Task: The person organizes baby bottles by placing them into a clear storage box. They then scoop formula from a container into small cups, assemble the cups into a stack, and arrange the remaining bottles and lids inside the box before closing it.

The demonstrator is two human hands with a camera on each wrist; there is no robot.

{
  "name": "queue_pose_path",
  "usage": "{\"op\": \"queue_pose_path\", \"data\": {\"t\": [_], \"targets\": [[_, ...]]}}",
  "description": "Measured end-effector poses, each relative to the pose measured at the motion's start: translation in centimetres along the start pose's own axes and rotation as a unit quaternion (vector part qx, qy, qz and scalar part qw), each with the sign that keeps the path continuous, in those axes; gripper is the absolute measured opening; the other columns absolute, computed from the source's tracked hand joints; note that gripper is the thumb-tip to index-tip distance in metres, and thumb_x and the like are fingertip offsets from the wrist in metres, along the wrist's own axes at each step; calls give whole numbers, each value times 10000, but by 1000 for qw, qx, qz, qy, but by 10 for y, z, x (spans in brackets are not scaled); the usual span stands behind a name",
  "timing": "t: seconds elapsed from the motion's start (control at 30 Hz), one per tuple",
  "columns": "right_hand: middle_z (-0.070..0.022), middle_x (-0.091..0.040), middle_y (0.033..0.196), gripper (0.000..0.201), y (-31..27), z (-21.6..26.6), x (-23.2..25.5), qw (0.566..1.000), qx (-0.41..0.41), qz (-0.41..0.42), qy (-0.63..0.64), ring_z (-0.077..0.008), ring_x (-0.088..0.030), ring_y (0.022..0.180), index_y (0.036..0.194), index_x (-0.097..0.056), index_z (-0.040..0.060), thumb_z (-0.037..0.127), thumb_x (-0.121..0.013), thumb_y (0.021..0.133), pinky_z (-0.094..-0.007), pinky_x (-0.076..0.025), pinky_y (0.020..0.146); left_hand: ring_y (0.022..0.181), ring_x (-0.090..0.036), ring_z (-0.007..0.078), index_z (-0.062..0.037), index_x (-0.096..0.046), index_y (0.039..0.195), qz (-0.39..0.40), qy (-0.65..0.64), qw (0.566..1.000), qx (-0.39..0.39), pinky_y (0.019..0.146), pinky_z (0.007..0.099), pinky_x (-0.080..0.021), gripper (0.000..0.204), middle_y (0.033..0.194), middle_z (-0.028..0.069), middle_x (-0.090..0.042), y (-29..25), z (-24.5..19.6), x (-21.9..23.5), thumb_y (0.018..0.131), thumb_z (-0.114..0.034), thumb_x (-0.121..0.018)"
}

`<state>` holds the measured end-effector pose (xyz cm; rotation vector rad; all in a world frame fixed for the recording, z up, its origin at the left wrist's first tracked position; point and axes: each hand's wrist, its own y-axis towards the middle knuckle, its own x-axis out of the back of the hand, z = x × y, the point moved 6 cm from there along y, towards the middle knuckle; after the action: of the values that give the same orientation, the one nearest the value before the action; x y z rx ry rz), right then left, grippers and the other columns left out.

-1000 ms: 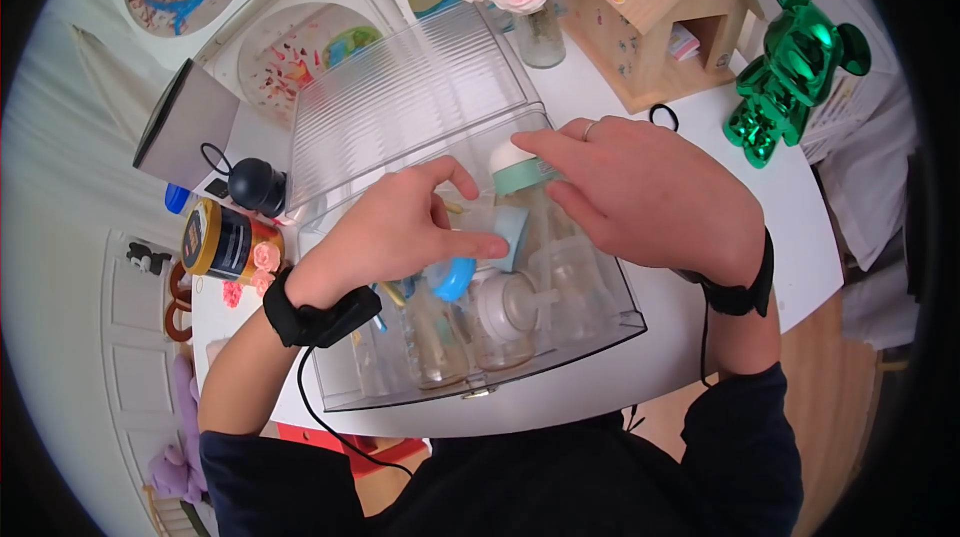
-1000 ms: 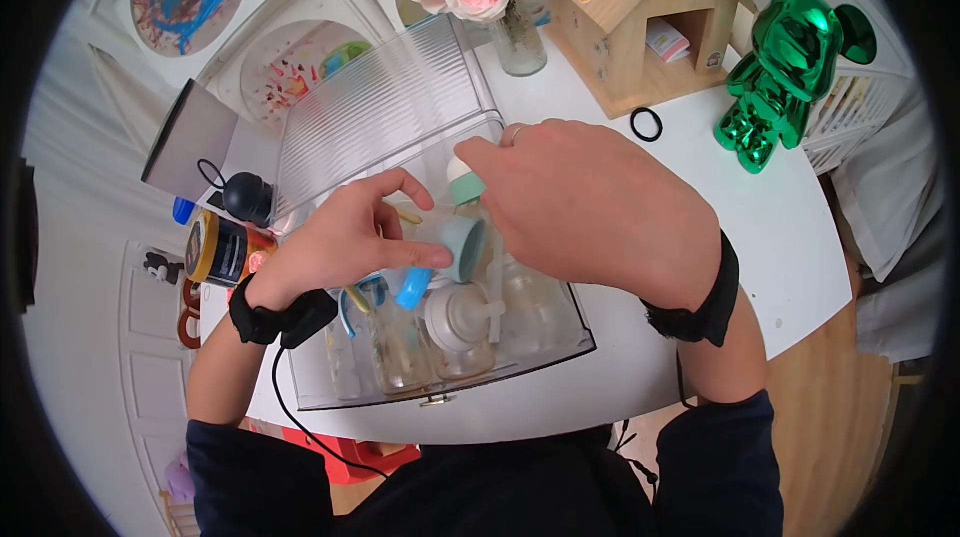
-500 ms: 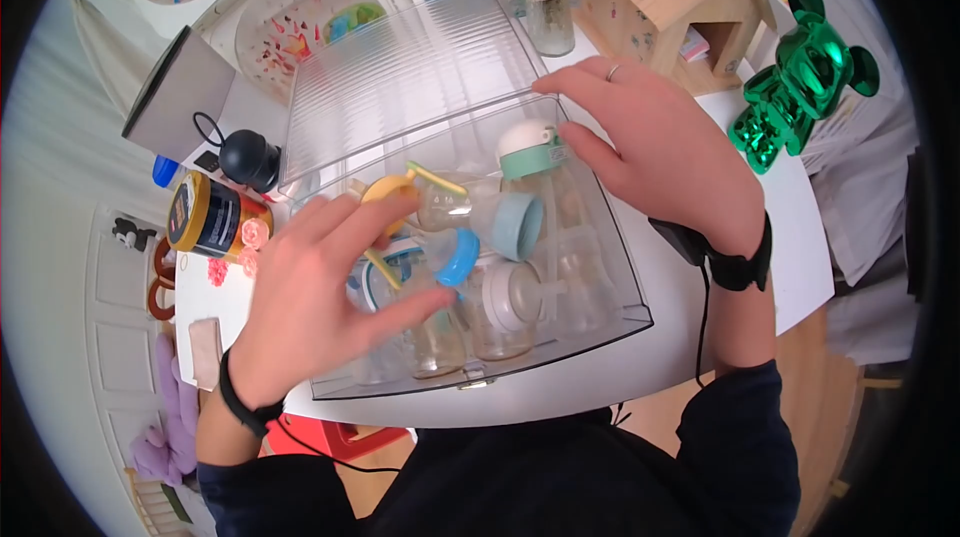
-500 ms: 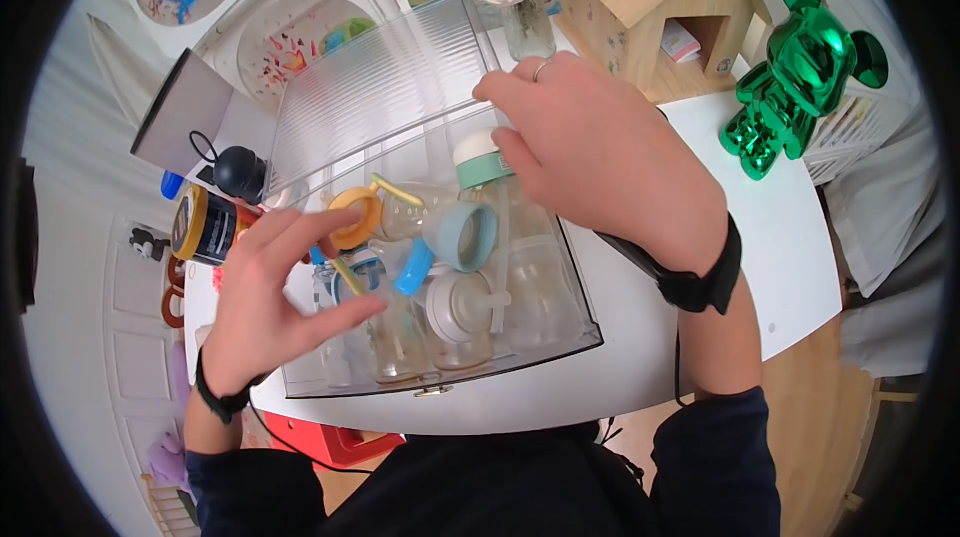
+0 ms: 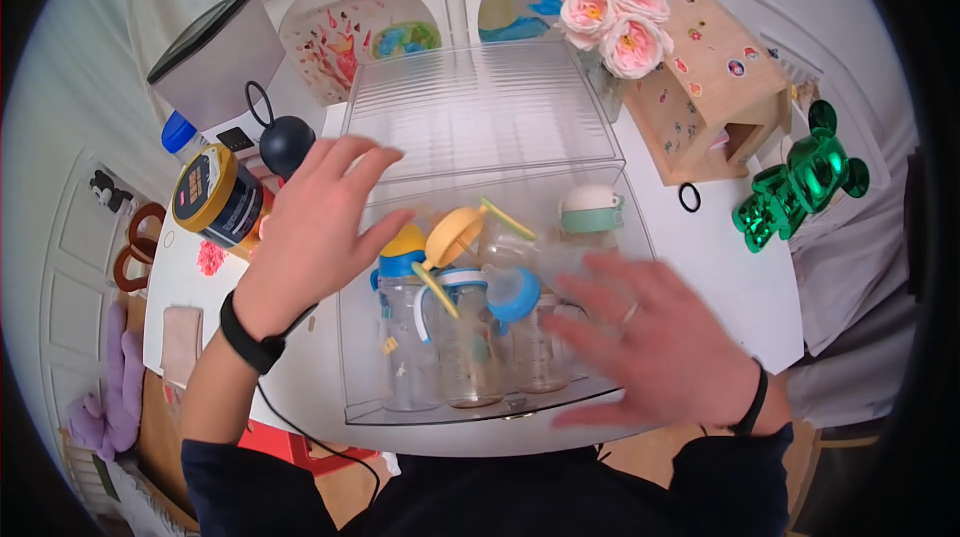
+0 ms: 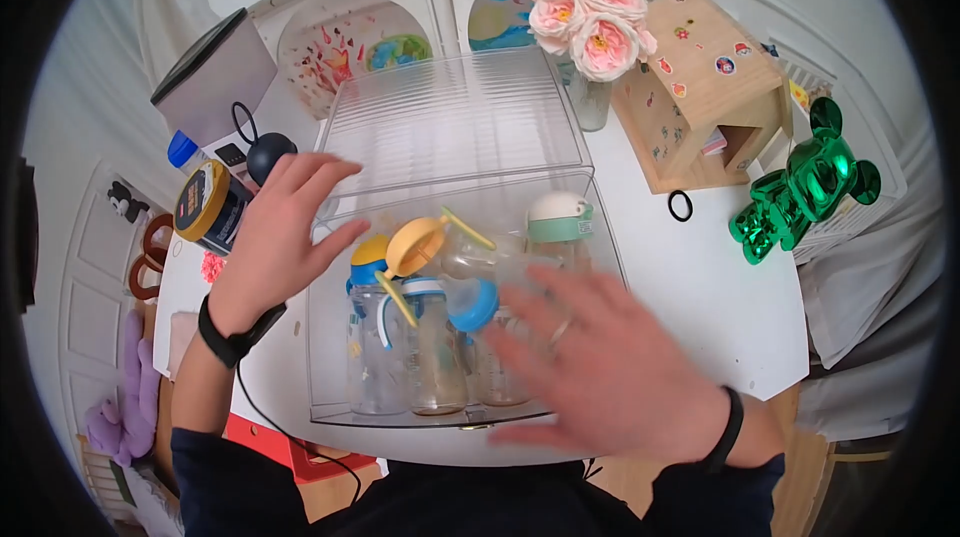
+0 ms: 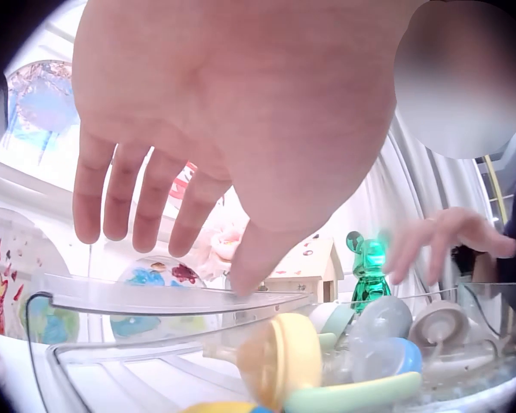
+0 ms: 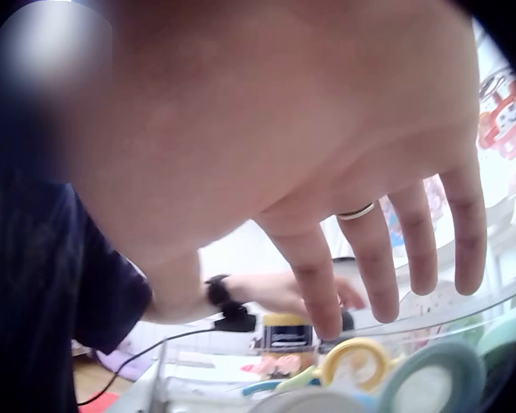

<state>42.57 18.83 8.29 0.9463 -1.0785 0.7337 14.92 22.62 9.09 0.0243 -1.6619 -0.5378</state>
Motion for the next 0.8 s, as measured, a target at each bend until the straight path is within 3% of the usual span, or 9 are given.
{"op": "queue_pose_path", "data": {"t": [0.07,0.1,0.2,0.3,0.5,0.6,0.8], "targets": [[-145,-659,1321,604,2,18,-18,996,33,79,-30,-337,-564,1329,1159,-692,73,543,-855,816,-471,-471,1021,1203,-626,331,-49,-697,1310,-7,8,999,-37,1006,433,-544,416,1287,101,-684,21,9,-17,916,-117,-812],[-137,-661,1298,624,2,26,-28,991,49,118,-43,-321,-562,1319,1150,-689,76,566,-855,802,-459,-462,1005,1154,-655,323,-53,-733,1227,-25,22,997,-70,979,424,-560,297,1198,104,-712,32,12,-25,932,-70,-771],[-104,-661,1194,545,5,37,-56,982,45,138,-124,-270,-561,1229,1081,-683,86,531,-844,810,-419,-441,922,1026,-700,326,-51,-753,1125,78,-36,992,-90,908,424,-581,199,1089,115,-729,53,24,-45,928,-74,-766],[-60,-640,1043,417,6,46,-63,989,52,82,-109,-237,-554,1102,967,-681,113,479,-824,828,-414,-422,861,891,-726,325,-38,-754,1030,95,-46,990,-90,820,422,-593,108,986,130,-744,60,22,-41,928,-71,-750],[5,-559,813,303,11,47,-75,995,71,24,-70,-210,-533,986,809,-641,148,399,-806,847,-404,-417,842,883,-743,338,-56,-768,962,139,-127,977,-98,785,444,-585,108,895,113,-771,64,30,-46,899,-134,-730],[30,-578,847,360,14,47,-76,993,78,38,-80,-205,-550,974,795,-612,179,439,-861,798,-433,-431,866,822,-740,299,-24,-764,983,145,-146,973,-100,743,393,-580,106,834,139,-740,65,34,-47,897,-85,-771],[51,-548,843,334,12,51,-79,989,103,12,-103,-178,-528,944,804,-606,191,421,-848,808,-401,-417,847,777,-737,282,-23,-741,923,136,-65,980,-130,711,395,-566,145,811,118,-741,71,20,-44,849,-100,-839]]}}
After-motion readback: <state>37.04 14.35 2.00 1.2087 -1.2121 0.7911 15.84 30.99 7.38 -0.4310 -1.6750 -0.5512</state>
